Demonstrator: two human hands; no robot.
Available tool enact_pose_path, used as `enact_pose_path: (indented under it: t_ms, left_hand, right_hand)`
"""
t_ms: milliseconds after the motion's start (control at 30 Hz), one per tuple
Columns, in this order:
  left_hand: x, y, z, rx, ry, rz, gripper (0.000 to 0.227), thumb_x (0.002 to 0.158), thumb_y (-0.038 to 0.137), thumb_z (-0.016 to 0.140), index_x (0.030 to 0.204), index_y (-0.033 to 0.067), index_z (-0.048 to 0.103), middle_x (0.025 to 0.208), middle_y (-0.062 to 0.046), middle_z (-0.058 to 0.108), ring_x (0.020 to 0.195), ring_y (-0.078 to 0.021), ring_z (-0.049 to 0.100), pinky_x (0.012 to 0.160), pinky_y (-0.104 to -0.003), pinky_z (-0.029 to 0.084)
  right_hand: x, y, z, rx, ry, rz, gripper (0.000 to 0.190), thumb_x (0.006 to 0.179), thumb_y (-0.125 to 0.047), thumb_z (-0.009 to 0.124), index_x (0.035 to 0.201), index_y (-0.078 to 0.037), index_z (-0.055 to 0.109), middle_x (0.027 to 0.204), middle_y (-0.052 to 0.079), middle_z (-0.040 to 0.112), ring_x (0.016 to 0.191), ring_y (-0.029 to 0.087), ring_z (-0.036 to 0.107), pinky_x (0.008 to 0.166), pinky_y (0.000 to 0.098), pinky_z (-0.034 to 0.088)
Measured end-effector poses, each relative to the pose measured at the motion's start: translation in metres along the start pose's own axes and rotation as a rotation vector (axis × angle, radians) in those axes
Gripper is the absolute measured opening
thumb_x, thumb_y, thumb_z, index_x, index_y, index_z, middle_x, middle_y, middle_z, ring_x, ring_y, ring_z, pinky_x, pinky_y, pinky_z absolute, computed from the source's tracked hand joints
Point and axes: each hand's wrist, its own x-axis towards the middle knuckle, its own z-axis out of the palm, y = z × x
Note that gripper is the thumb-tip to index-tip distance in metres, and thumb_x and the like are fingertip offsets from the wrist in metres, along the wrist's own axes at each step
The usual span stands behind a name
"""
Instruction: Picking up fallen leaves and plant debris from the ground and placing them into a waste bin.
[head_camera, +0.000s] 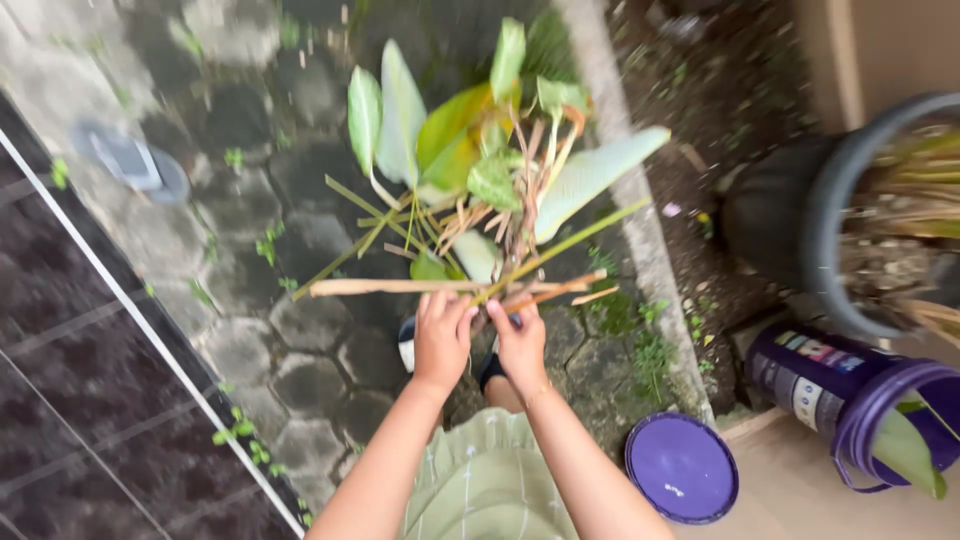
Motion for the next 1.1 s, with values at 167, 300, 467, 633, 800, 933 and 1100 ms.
enact_pose_path:
  t_ms: [167,300,467,633,800,933,1100]
  left_hand:
    - [-0.001,0.086,-0.052,-0.033,-0.052,0.151,0.016,0.084,0.009,0.074,0.097,0.0009,0.072,0.097,-0.013,0.062,0.095,-0.035,0.059,0.084,-0.045,0.049]
    - [-0.009,0.148,-0.075,-0.084,-0.13,0.274,0.015,0.083,0.007,0.074,0.097,0.0019,0.073,0.097,-0.012,0.062,0.095,-0.0337,0.06,0.084,-0.045,0.049]
    - [-0.016,0.236,-0.092,-0.118,-0.22,0.445,0.019,0.08,0.008,0.075,0.098,0.0023,0.075,0.107,-0.013,0.065,0.105,-0.035,0.06,0.092,-0.045,0.048]
    - [-0.048,0.308,-0.081,-0.114,-0.284,0.706,0.021,0.074,0.011,0.078,0.093,0.0039,0.076,0.135,-0.02,0.061,0.123,-0.0409,0.052,0.1,-0.05,0.041]
    - [-0.089,0.353,-0.023,-0.147,-0.48,0.797,0.019,0.081,0.01,0.075,0.1,0.0066,0.078,0.11,-0.005,0.076,0.118,-0.0296,0.063,0.101,-0.046,0.044]
    - [-0.131,0.395,0.027,-0.189,-0.57,0.862,0.017,0.081,0.01,0.075,0.097,0.0056,0.077,0.1,-0.007,0.077,0.11,-0.0299,0.066,0.096,-0.045,0.047]
    - [-0.191,0.446,0.107,-0.209,-0.733,0.871,0.015,0.083,0.009,0.075,0.096,0.0026,0.076,0.092,-0.011,0.075,0.096,-0.0324,0.069,0.086,-0.043,0.051]
  right_hand:
    - [-0.05,-0.101,-0.033,0.073,0.072,-0.045,0.014,0.094,-0.014,0.073,0.095,0.0,0.072,0.094,0.0,0.065,0.083,0.008,0.059,0.072,0.0255,0.05]
    - [-0.083,-0.123,-0.069,0.114,0.163,-0.08,0.017,0.094,-0.014,0.075,0.091,0.002,0.074,0.086,0.001,0.068,0.079,0.008,0.06,0.071,0.0264,0.051]
    - [-0.126,-0.169,-0.111,0.271,0.314,-0.112,0.015,0.09,-0.014,0.074,0.093,0.0,0.073,0.084,-0.001,0.071,0.078,0.008,0.062,0.072,0.0258,0.052]
    - [-0.177,-0.154,-0.162,0.284,0.562,-0.09,0.014,0.092,-0.011,0.078,0.096,0.003,0.076,0.082,0.001,0.067,0.073,0.01,0.055,0.066,0.0272,0.046]
    - [-0.218,-0.155,-0.228,0.395,0.683,-0.174,0.012,0.092,-0.01,0.075,0.098,0.0,0.074,0.087,0.001,0.069,0.075,0.008,0.058,0.067,0.0253,0.049]
    - [-0.246,-0.127,-0.287,0.455,0.82,-0.234,0.013,0.093,-0.009,0.076,0.097,0.003,0.073,0.09,0.002,0.066,0.078,0.009,0.058,0.069,0.0262,0.049]
    - [-0.29,-0.123,-0.38,0.637,0.891,-0.177,0.016,0.089,-0.01,0.073,0.102,-0.001,0.07,0.094,0.001,0.071,0.086,0.009,0.066,0.078,0.0265,0.055]
